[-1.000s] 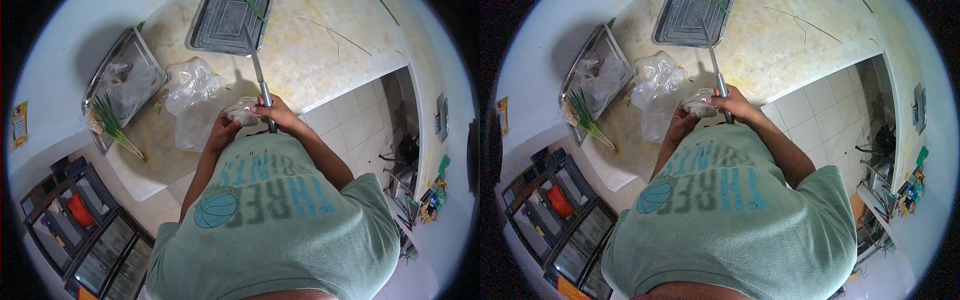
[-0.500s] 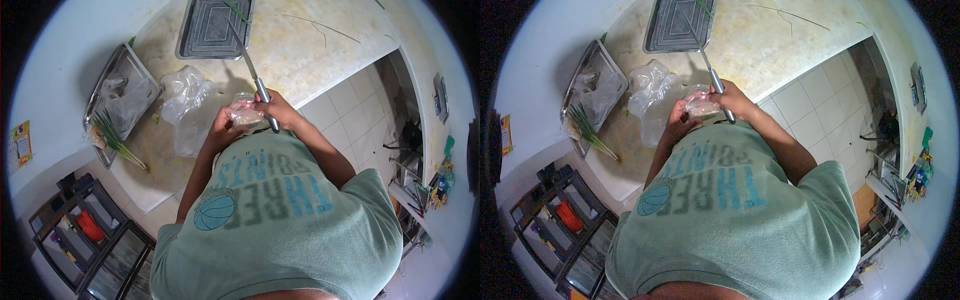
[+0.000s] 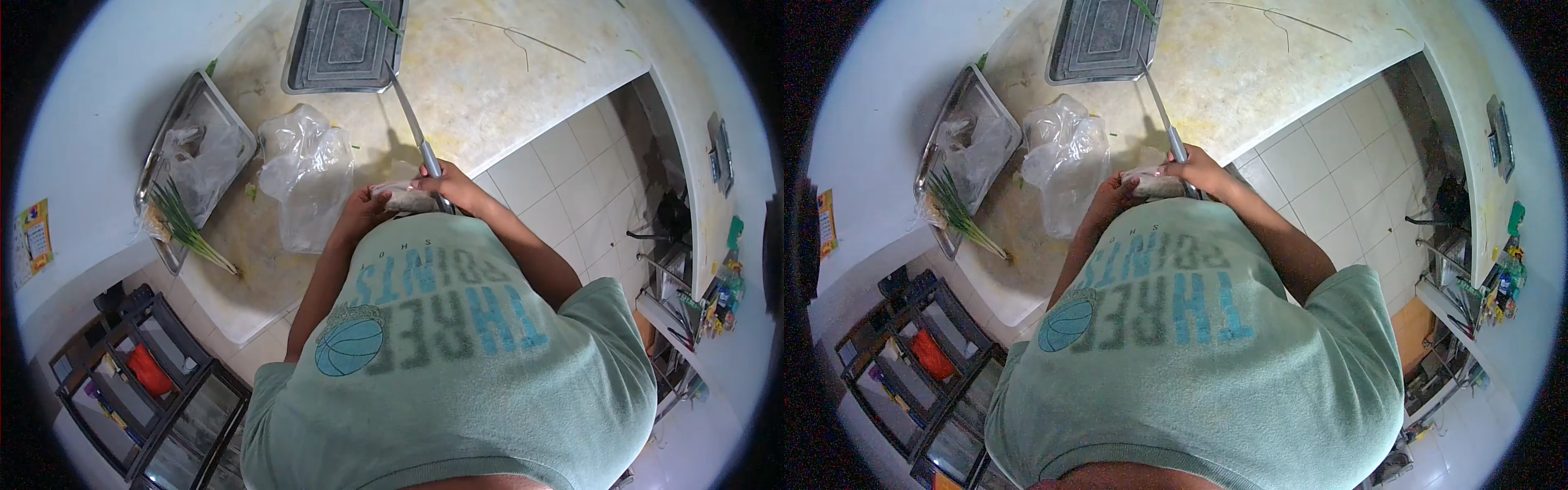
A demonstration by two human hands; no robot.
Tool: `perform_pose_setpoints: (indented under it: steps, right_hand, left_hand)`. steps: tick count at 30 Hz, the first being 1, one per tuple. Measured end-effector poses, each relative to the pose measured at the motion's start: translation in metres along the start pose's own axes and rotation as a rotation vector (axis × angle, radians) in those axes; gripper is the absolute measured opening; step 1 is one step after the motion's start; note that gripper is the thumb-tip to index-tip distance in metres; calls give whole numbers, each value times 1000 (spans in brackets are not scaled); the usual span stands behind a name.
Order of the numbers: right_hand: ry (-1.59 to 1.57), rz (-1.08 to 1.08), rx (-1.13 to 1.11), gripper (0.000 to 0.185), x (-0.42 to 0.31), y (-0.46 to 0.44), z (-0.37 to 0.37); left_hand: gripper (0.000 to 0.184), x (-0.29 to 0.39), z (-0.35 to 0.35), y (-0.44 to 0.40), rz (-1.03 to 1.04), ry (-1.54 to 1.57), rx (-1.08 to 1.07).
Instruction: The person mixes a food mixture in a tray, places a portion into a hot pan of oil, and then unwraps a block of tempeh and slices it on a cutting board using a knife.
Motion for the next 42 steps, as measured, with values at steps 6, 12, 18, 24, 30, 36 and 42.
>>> perform_pose_setpoints:
  steps: [6,12,18,24,30,36,42]
  right_hand:
    - [136,33,-53,39,-16,6,-4]
    - [239,-61,-76,45,-17,1,-7]
    - [417,-60,-19,44,-15,3,-10]
    - [497,-49,-74,54,-21,17,-5]
    - [504,-83,-137,53,-32,28,1]
    - [542,-198,-129,48,-41,29,-2]
    - [625,-260,9,48,-48,32,2]
  left_hand:
    - [41,-17,-3,-18,59,295,-131]
    - [47,14,15,0,102,168,-114]
    - [50,16,6,4,188,-437,19]
    - [52,19,2,4,178,-738,-78]
    - [44,45,14,21,350,-852,-199]
    - [21,68,19,21,519,-1049,-248]
    - [20,87,30,25,478,-1136,-141]
Point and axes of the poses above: each hand's wrist, its own y-axis away from the middle knuckle, its own z-axis out of the palm, x = y × z, the point moved 4 cm from there along -y, towards the middle knuckle, and after that the axes turned 6 degrees about -y, right-handed, at the moved point
